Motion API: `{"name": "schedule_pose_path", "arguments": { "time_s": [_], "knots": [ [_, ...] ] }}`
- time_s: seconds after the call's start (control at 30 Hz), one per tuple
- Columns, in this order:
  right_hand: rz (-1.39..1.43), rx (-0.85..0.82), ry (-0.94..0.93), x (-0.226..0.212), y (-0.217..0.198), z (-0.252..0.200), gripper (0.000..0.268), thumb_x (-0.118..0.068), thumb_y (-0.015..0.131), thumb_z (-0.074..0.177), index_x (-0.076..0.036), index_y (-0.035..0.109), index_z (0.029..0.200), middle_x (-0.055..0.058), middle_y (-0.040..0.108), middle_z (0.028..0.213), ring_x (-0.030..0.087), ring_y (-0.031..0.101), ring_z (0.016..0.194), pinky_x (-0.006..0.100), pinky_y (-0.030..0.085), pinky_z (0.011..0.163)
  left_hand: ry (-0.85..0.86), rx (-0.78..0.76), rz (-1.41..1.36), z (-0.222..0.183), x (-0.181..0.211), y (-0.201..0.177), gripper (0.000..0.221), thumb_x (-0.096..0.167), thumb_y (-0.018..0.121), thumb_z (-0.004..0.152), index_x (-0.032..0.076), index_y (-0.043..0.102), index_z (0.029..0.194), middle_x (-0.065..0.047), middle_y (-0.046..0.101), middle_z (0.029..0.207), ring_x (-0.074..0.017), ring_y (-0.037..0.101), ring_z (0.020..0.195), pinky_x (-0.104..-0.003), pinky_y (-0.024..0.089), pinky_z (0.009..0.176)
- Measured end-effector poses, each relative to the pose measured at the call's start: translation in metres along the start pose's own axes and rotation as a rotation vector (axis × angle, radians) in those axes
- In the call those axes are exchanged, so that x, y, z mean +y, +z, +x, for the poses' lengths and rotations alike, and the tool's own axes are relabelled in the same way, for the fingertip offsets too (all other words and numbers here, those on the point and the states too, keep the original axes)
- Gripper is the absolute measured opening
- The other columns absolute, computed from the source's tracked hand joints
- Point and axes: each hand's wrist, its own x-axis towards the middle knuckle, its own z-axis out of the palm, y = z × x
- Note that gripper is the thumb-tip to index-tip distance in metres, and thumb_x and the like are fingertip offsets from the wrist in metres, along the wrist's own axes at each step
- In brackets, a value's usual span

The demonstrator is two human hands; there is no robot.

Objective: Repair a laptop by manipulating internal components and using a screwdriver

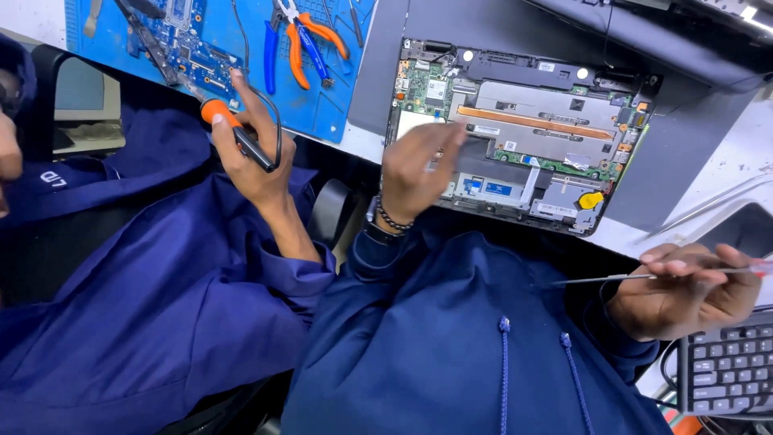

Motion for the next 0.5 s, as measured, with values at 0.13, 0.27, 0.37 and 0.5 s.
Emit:
{"name": "schedule_pose_path", "arguments": {
  "time_s": [0.13,0.27,0.37,0.5],
  "knots": [
    [-0.283,-0.131,0.099,-0.006,0.026,-0.006,0.035,-0.017,0.057,0.114,0.005,0.056,0.086,0.017,0.054,0.065,0.024,0.052,0.053,0.038,0.056,0.097,-0.372,0.098,0.231,0.008,-0.011,-0.030,0.018,0.015,0.065,0.103,0.002,0.074,0.110,-0.009,0.077,0.107,-0.0300,0.072,0.103,-0.044,0.058,0.097],
    [-0.214,-0.181,0.286,-0.005,0.035,-0.017,0.044,-0.031,0.063,0.112,0.013,0.066,0.116,0.021,0.061,0.073,0.019,0.055,0.054,0.024,0.042,0.053,-0.484,-0.073,0.295,-0.004,-0.020,-0.038,0.040,0.038,0.063,0.104,0.007,0.066,0.129,-0.012,0.069,0.122,-0.0311,0.064,0.117,-0.047,0.046,0.105],
    [-0.200,-0.216,0.413,-0.003,0.039,-0.019,0.046,-0.037,0.063,0.109,0.008,0.066,0.120,0.018,0.065,0.077,0.014,0.051,0.051,0.020,0.041,0.051,-0.525,-0.090,0.279,-0.009,-0.025,-0.038,0.047,0.040,0.066,0.102,0.005,0.064,0.134,-0.014,0.064,0.129,-0.0334,0.064,0.119,-0.046,0.053,0.101],
    [-0.184,-0.262,0.478,0.003,0.040,-0.011,0.037,-0.030,0.061,0.112,0.006,0.068,0.120,0.017,0.066,0.078,0.013,0.057,0.057,0.018,0.045,0.056,-0.544,-0.084,0.284,-0.020,-0.044,-0.034,0.038,0.024,0.067,0.103,0.007,0.062,0.136,-0.012,0.067,0.120,-0.0285,0.068,0.102,-0.045,0.056,0.084]
  ]
}}
